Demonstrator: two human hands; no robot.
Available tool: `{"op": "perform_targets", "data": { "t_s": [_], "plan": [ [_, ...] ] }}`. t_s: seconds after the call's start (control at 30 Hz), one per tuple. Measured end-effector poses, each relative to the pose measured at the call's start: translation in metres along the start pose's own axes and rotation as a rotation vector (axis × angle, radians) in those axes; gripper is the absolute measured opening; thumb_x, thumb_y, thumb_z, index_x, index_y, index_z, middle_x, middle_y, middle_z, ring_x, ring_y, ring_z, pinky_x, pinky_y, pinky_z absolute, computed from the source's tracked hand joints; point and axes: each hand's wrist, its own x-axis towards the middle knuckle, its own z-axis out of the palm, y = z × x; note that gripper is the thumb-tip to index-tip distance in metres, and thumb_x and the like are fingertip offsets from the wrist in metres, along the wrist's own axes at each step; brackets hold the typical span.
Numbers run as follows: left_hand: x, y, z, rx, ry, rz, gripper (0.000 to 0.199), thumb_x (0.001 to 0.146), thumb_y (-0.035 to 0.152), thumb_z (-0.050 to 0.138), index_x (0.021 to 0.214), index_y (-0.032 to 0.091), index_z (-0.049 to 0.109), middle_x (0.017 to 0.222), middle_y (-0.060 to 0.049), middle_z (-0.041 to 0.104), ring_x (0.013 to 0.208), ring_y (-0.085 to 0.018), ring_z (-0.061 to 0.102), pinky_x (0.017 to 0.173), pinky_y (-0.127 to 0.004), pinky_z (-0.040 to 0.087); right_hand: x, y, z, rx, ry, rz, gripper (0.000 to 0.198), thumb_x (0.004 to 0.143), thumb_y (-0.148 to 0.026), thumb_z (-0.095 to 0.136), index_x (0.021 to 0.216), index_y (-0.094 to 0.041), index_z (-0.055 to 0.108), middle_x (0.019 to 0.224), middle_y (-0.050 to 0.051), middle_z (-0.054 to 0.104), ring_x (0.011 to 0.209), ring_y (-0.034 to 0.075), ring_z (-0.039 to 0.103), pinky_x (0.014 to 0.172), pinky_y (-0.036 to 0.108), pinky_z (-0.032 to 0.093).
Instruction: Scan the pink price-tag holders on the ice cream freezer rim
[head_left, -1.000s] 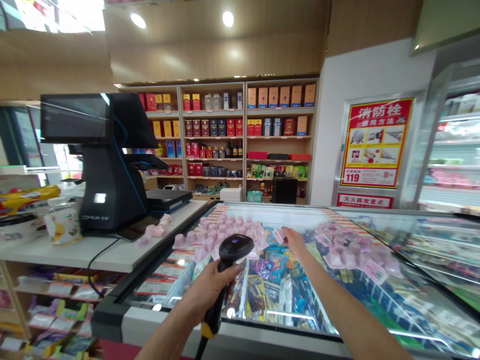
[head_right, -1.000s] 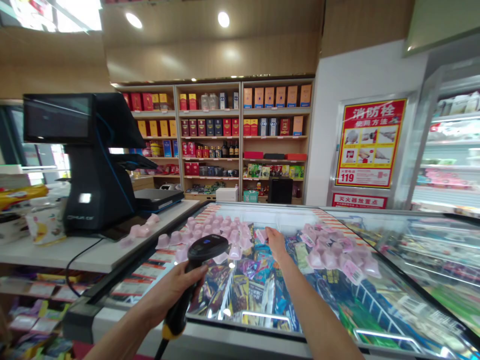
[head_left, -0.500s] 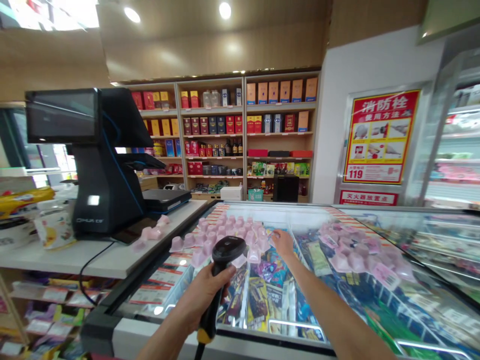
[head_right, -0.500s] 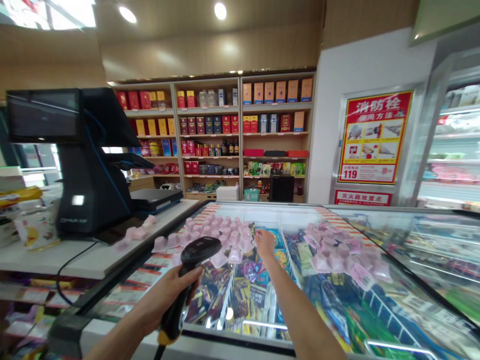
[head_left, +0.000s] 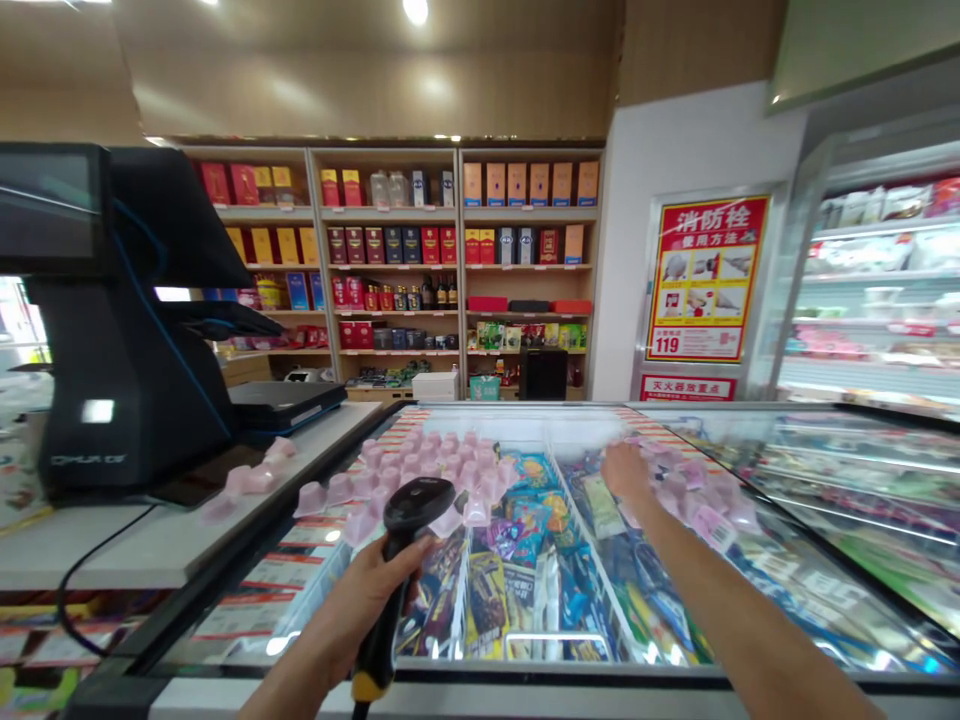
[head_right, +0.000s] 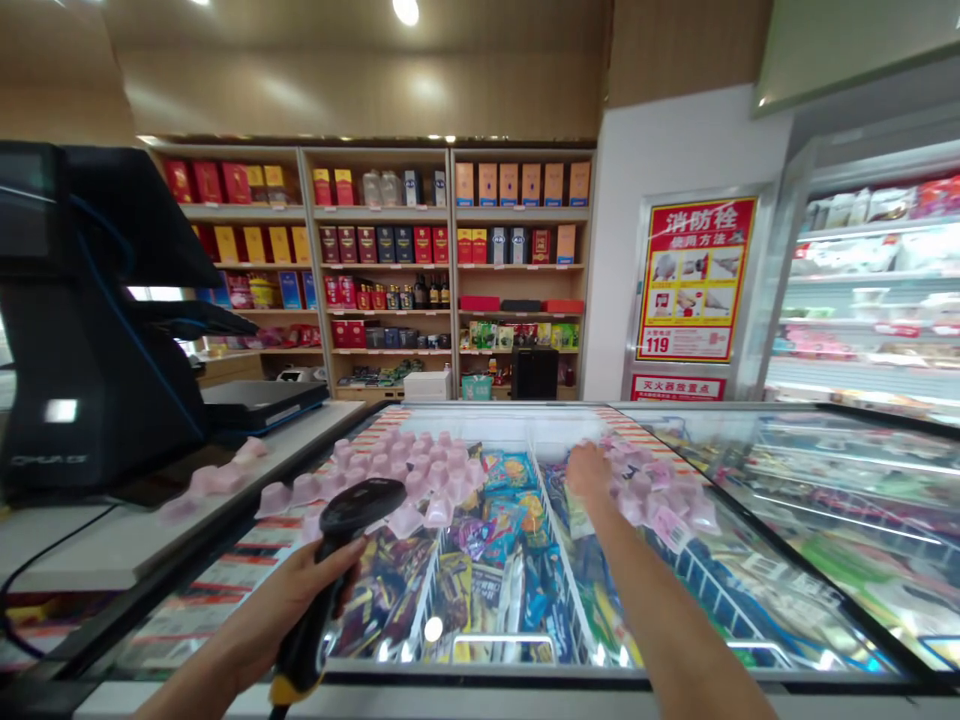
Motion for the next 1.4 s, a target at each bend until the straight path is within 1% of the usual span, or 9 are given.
{"op": "perform_targets", "data": {
  "t_s": [0.1,0.27,0.43,0.6,0.67,0.83,1.0,1.23,1.4],
  "plan": [
    [-0.006,0.002,0.002,0.003,0.015,0.032,0.035,0.058,0.047,0.061,0.067,0.016,0.048,0.050,0.006,0.047,0.044,-0.008,0.043,0.046,-0.021,0.034,-0.001,0.009,-0.001,0.009,-0.042,-0.063,0.024,0.073,-0.004,0.038,0.074,-0.011,0.061,0.090,0.019,0.056,0.090,0.023,0.050,0.071,0.032,0.036],
    [-0.016,0.006,0.003,0.014,-0.018,0.050,0.033,0.060,0.044,0.061,0.068,0.016,0.046,0.049,0.007,0.045,0.044,-0.007,0.042,0.044,-0.020,0.031,-0.007,-0.025,0.005,0.092,-0.131,-0.156,0.017,0.073,-0.013,0.043,0.074,-0.013,0.059,0.078,0.010,0.058,0.073,0.017,0.056,0.065,0.026,0.037],
    [-0.022,0.008,-0.004,0.008,-0.053,0.052,0.034,0.060,0.044,0.062,0.070,0.015,0.047,0.052,0.006,0.046,0.045,-0.007,0.043,0.046,-0.020,0.034,-0.012,-0.028,0.007,0.100,-0.072,-0.030,0.026,0.075,-0.026,0.042,0.091,-0.014,0.058,0.098,0.017,0.057,0.089,0.025,0.054,0.068,0.033,0.038],
    [-0.020,0.006,-0.006,0.018,-0.045,0.067,0.033,0.061,0.043,0.060,0.072,0.015,0.047,0.052,0.006,0.046,0.045,-0.007,0.043,0.046,-0.021,0.034,-0.015,-0.028,0.015,0.244,-0.200,-0.104,0.017,0.068,-0.023,0.050,0.077,-0.015,0.062,0.082,0.012,0.064,0.085,0.023,0.057,0.075,0.032,0.038],
    [-0.020,0.006,-0.002,0.026,-0.041,0.062,0.033,0.061,0.044,0.060,0.070,0.015,0.047,0.050,0.006,0.046,0.044,-0.007,0.043,0.045,-0.021,0.033,-0.018,-0.037,0.018,0.445,-0.181,-0.073,0.020,0.065,-0.021,0.053,0.083,-0.015,0.060,0.081,0.010,0.064,0.084,0.022,0.058,0.076,0.032,0.038],
    [-0.029,0.011,0.018,0.035,-0.057,0.061,0.032,0.059,0.043,0.061,0.069,0.016,0.047,0.046,0.007,0.044,0.040,-0.007,0.042,0.043,-0.020,0.031,-0.023,-0.069,0.019,1.488,-0.244,0.248,0.018,0.066,-0.030,0.050,0.074,-0.015,0.057,0.068,0.004,0.063,0.068,0.018,0.059,0.064,0.030,0.045],
    [-0.037,0.016,0.026,0.050,-0.094,0.065,0.031,0.058,0.042,0.062,0.065,0.017,0.045,0.046,0.007,0.045,0.040,-0.007,0.041,0.043,-0.020,0.032,-0.028,-0.094,0.024,1.998,-0.315,0.401,0.005,0.063,-0.021,0.052,0.061,-0.017,0.055,0.058,0.002,0.061,0.062,0.015,0.059,0.064,0.028,0.048],
    [-0.036,0.013,0.031,0.055,-0.139,0.062,0.030,0.059,0.042,0.062,0.064,0.017,0.045,0.045,0.008,0.045,0.039,-0.006,0.040,0.043,-0.020,0.028,-0.033,-0.101,0.028,2.031,-0.359,0.348,0.007,0.063,-0.024,0.053,0.060,-0.018,0.053,0.057,0.002,0.060,0.068,0.017,0.060,0.063,0.029,0.048],
    [-0.036,0.014,0.031,0.054,-0.154,0.069,0.030,0.060,0.041,0.061,0.064,0.017,0.044,0.045,0.007,0.045,0.039,-0.006,0.040,0.043,-0.020,0.029,-0.030,-0.097,0.029,1.865,-0.272,0.279,0.014,0.062,-0.028,0.051,0.067,-0.016,0.056,0.063,0.001,0.061,0.066,0.016,0.059,0.065,0.029,0.047]
  ]
}}
